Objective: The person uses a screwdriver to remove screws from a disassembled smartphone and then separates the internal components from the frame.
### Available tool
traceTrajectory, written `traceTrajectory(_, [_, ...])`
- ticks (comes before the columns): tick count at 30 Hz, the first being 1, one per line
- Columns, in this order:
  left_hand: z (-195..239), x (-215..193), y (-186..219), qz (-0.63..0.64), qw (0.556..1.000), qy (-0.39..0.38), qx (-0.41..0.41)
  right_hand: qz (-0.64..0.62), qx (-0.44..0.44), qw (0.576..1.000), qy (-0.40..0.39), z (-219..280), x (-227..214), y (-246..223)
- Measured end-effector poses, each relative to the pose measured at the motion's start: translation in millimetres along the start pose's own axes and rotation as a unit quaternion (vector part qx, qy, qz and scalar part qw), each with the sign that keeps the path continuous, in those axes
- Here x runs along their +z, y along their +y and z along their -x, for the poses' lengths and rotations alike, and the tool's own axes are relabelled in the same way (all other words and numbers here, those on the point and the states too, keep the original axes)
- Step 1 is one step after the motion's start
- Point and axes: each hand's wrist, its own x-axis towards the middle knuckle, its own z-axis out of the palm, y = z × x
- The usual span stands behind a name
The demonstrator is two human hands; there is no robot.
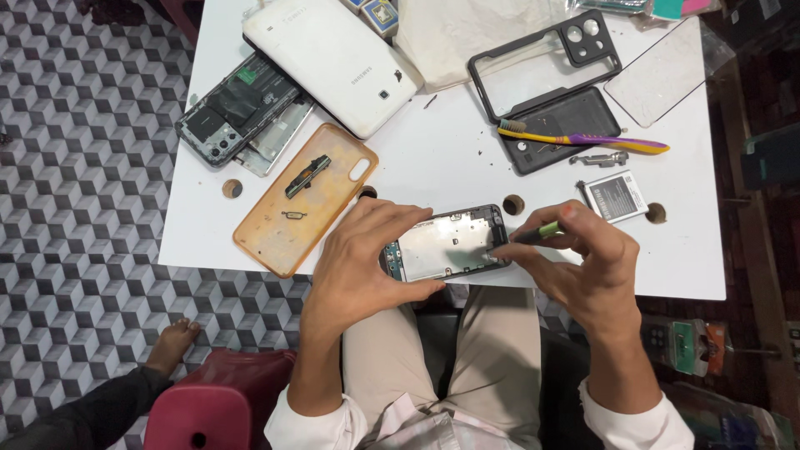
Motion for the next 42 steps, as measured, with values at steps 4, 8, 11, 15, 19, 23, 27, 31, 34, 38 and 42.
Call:
traceTrajectory(4, [1.0,-0.3,-0.3,0.003,1.0,0.004,0.008,-0.023,0.022,0.999,0.01,2.3,-0.1,4.5])
traceTrajectory(8, [-0.4,-2.3,-0.5,0.013,1.0,0.003,0.009,-0.088,0.044,0.995,0.006,3.3,-3.1,9.0])
traceTrajectory(11, [-2.8,-2.1,-0.2,0.024,1.0,0.007,0.014,-0.139,0.053,0.989,-0.017,0.0,-5.5,10.9])
traceTrajectory(15, [-3.8,-1.8,-3.5,0.038,0.999,0.006,0.012,-0.199,0.052,0.977,-0.05,-3.0,-6.7,10.4])
traceTrajectory(19, [-2.4,-1.0,-6.6,0.033,0.999,-0.001,0.008,-0.26,0.034,0.961,-0.082,-4.6,-11.4,16.3])
traceTrajectory(23, [-1.0,1.0,-7.3,0.027,1.0,-0.004,0.006,-0.25,0.058,0.962,-0.095,-3.3,-13.3,13.7])
traceTrajectory(27, [0.4,0.5,-6.1,0.014,1.0,-0.005,-0.005,-0.192,0.055,0.975,-0.092,-7.0,-11.7,-2.3])
traceTrajectory(31, [0.5,0.8,-5.3,0.006,1.0,0.001,0.002,-0.065,0.009,0.994,-0.082,-16.7,-11.1,-15.6])
traceTrajectory(34, [1.7,1.7,-4.4,-0.002,1.0,0.004,0.001,0.023,-0.004,0.999,-0.043,-20.8,-12.6,-20.1])
traceTrajectory(38, [1.8,1.7,-3.4,-0.009,1.0,0.006,-0.001,0.063,0.016,0.998,-0.003,-17.3,-8.6,-20.9])
traceTrajectory(42, [2.4,1.4,-3.6,-0.005,1.0,0.016,0.011,-0.025,0.035,0.999,-0.013,-12.5,-9.5,-16.5])
